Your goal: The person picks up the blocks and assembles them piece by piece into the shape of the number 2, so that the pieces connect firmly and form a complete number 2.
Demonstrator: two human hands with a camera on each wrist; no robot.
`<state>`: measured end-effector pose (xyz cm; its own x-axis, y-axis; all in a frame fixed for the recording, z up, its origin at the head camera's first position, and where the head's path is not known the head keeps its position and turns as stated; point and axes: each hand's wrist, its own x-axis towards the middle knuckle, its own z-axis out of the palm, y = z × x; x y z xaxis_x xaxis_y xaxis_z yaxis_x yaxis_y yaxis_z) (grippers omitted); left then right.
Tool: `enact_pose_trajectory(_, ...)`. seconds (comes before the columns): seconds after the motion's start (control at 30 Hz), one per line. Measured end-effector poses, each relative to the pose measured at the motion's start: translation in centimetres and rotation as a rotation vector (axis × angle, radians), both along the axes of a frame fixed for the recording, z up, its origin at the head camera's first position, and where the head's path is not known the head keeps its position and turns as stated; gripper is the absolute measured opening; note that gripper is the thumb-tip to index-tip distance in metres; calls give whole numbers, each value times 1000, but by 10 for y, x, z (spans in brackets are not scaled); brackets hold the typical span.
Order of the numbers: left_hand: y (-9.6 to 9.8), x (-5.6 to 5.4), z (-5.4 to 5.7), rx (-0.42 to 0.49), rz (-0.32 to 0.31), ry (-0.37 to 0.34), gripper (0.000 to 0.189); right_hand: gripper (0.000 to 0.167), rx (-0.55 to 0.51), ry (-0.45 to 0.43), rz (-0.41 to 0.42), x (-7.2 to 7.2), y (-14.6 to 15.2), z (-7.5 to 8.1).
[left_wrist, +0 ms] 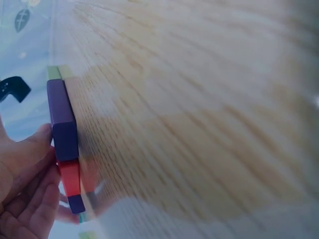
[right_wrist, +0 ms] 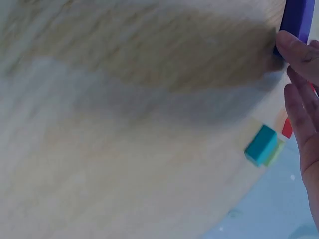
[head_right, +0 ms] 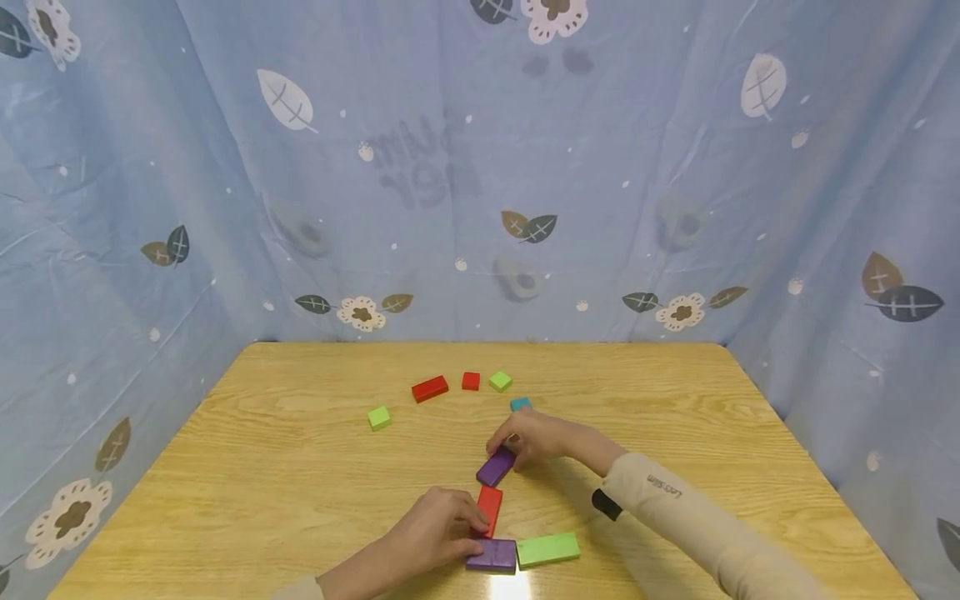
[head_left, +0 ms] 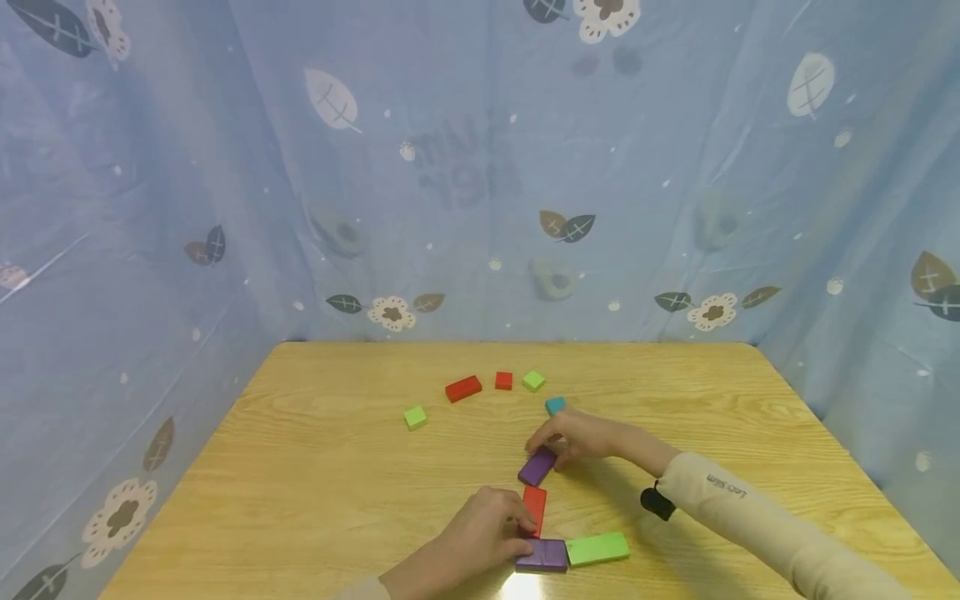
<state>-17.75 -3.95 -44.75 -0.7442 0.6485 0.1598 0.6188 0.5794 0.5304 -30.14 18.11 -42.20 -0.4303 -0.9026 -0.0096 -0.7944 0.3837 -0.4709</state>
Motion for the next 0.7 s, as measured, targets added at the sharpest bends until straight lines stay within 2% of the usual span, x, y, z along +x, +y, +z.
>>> enact_pose_trajectory(0.07,-1,1,-1,9,-5,1,16,39,-22,-6,-12,-2,2,6)
enact_pose_trajectory(0.13,-1,1,-1,14,-12,11,17,38,-95,-67,-65,-6,6,13)
enact_pose_trajectory(0.23,-1,1,0,17,-19,21,17,38,-286,-210,-160,-17,18,21)
enact_pose_trajectory(0.33,1,-2,1,12,-26,20,16,41,-478,-363,-279,-28,33,19)
enact_pose_trajectory(0.4,1,-4,2,6,-24,12,15,44,-558,-416,-349,-34,41,12)
enact_pose_trajectory(0.5,1,-5,2,2,-24,-1,14,48,-626,-453,-426,-42,50,-4)
enact_pose_trajectory(0.6,0,-4,1,12,-30,-30,13,52,-642,-469,-471,-48,54,-22)
enact_pose_trajectory(0.7,-3,-2,0,29,-24,-81,13,54,-609,-480,-477,-53,53,-34)
